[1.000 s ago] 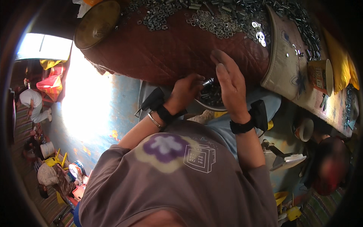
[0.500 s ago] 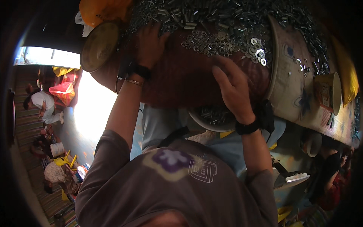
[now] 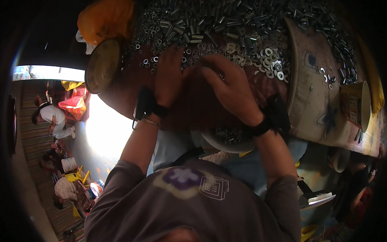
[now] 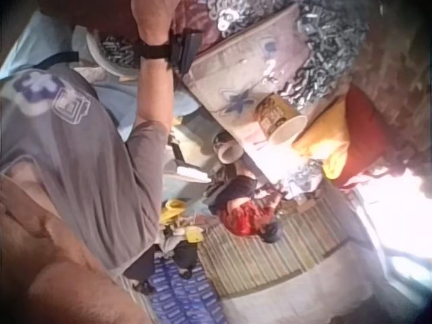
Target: The recorder is assembling multiple bolts by threading washers and nuts onto them from a large pile of hardware.
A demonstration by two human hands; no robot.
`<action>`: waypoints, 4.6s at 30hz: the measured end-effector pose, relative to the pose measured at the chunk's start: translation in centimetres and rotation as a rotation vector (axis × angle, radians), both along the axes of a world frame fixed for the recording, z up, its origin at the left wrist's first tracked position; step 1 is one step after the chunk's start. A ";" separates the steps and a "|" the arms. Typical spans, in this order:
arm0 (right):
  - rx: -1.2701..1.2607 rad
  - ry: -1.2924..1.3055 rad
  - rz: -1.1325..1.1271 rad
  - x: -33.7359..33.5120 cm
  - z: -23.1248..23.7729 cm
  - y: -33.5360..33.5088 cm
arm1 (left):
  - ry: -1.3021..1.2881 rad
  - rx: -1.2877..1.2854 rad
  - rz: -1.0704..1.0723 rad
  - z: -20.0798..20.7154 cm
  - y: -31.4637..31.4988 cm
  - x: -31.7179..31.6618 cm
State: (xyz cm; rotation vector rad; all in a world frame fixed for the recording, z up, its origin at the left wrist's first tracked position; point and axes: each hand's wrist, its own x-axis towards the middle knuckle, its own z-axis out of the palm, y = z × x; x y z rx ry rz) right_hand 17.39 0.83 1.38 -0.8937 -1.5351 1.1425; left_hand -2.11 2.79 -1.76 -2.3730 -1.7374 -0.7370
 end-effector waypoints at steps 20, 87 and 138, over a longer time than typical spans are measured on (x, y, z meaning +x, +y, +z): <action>0.090 -0.073 -0.161 2.5 -1.4 1.9 | -0.228 -0.040 0.049 3.6 10.3 -0.5; -0.020 0.011 -0.118 2.7 -1.6 2.2 | -0.290 -0.010 0.063 2.5 4.8 3.3; -0.253 0.254 0.091 2.5 -1.9 1.7 | -1.337 -0.384 -0.152 2.9 -1.8 6.0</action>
